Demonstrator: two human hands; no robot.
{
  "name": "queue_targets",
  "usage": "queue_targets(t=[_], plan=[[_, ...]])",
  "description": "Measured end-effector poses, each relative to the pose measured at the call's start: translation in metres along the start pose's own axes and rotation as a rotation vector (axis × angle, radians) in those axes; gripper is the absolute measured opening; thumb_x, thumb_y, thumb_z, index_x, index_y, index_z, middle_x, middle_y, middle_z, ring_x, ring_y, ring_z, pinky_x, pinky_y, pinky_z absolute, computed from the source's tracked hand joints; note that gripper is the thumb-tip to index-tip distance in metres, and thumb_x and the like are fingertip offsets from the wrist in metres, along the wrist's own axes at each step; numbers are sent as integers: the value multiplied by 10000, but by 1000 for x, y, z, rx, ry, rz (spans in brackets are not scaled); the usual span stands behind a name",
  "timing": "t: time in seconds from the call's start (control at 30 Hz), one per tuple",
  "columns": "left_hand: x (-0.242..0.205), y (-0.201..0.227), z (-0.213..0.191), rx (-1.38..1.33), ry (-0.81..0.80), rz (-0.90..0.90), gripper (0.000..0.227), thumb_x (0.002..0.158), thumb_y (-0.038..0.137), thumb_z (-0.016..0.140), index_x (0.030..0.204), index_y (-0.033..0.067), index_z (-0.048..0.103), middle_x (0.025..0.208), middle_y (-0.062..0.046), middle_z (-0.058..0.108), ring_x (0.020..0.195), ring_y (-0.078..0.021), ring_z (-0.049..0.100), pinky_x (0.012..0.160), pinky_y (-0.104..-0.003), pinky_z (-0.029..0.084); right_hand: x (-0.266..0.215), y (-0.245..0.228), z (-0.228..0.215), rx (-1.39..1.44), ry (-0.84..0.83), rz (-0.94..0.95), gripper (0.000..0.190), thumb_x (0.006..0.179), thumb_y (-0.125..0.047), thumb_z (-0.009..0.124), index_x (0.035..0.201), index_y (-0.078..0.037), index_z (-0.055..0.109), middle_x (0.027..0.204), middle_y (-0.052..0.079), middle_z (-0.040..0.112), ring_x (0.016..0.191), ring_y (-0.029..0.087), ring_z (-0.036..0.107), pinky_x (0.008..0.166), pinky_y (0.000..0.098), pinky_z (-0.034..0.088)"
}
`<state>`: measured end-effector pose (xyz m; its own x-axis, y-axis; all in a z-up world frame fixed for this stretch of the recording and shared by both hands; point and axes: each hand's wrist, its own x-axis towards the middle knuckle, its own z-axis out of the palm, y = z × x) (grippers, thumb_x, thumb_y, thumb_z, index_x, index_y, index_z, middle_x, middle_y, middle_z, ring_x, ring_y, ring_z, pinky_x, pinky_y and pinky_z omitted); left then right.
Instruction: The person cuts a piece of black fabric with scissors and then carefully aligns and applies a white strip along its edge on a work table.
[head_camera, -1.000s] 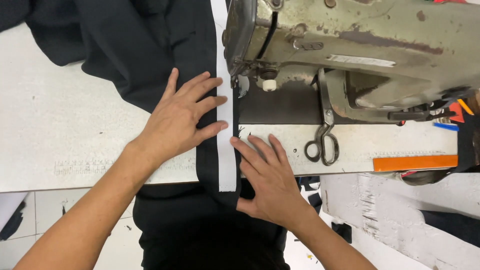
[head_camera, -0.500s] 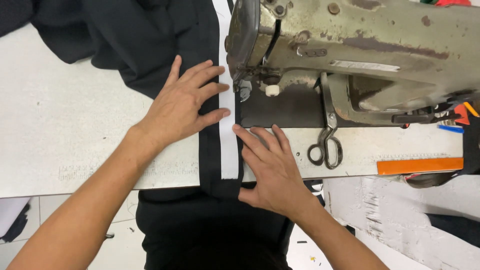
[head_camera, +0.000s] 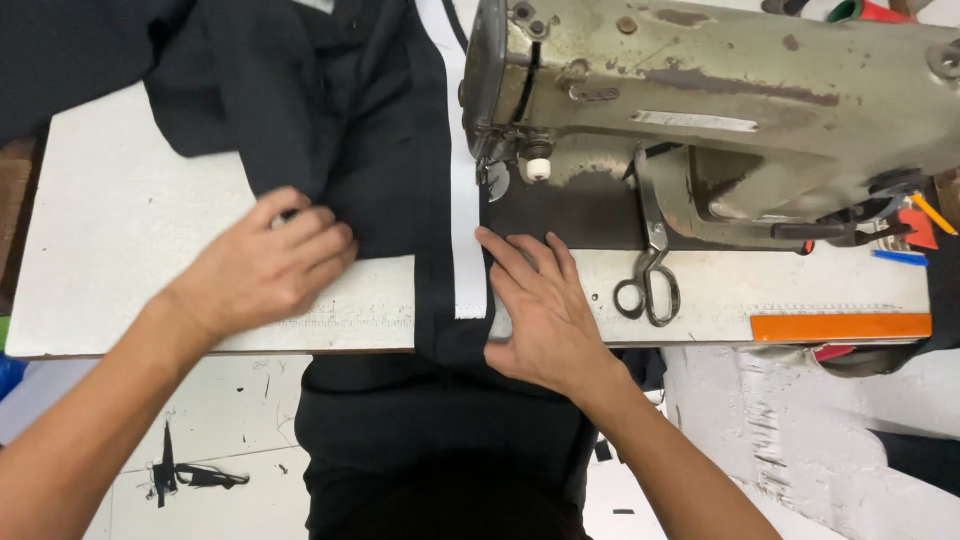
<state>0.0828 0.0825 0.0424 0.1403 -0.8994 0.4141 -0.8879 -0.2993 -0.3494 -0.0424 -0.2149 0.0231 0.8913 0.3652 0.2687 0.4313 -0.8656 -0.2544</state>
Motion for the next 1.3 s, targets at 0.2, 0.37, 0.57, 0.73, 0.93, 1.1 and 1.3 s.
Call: queue_targets(t=[0.2,0.37,0.57,0.73,0.93,1.1,1.3], plan=[[24,57,-7,-227,-80,-248,596,823,383,758,1349,138,624,1537,-178,491,1439,-339,464,1226,-630,204,-3,-1,1,-11,52,-20,377,622,-205,676,915,30,646,1520,108,516,1277,349,501,1173,611,311],[52,81,25,-298,1,-160,620,739,76,730,1345,29,609,1497,-214,532,1393,-366,517,1222,-592,302,-8,0,5,1,11,5,507,575,-143,661,1048,40,657,1530,160,476,1363,379,447,1214,593,259],[50,87,40,-642,264,-397,377,863,-66,510,1153,30,731,1186,-132,751,1213,-302,692,1200,-534,387,-15,1,13,20,39,115,709,739,-432,742,1316,-29,658,1456,204,476,1382,436,407,1185,637,265],[56,88,36,-585,208,-375,291,860,-63,541,1058,9,742,1200,-143,758,1237,-289,681,1220,-546,362,-16,6,19,-19,36,114,743,666,-366,744,1336,-57,659,1457,207,473,1390,441,400,1192,620,257],[55,87,39,-543,175,-308,264,865,-56,560,1059,-23,738,1157,-183,758,1206,-311,691,1191,-537,401,-21,5,18,103,88,114,723,749,-426,767,1345,-32,653,1411,236,499,1378,457,413,1188,645,238],[56,87,40,-483,151,-279,234,895,-23,567,1058,-11,734,1186,-177,755,1233,-295,676,1217,-556,362,-33,7,16,191,109,106,732,755,-316,794,1395,-21,597,1418,224,505,1381,452,417,1189,653,245],[54,87,39,-443,103,-261,244,908,9,553,1070,15,735,1201,-156,748,1261,-278,657,1221,-546,359,-33,7,8,311,132,69,619,862,-181,626,1452,-16,542,1480,214,498,1386,424,436,1188,641,245]])
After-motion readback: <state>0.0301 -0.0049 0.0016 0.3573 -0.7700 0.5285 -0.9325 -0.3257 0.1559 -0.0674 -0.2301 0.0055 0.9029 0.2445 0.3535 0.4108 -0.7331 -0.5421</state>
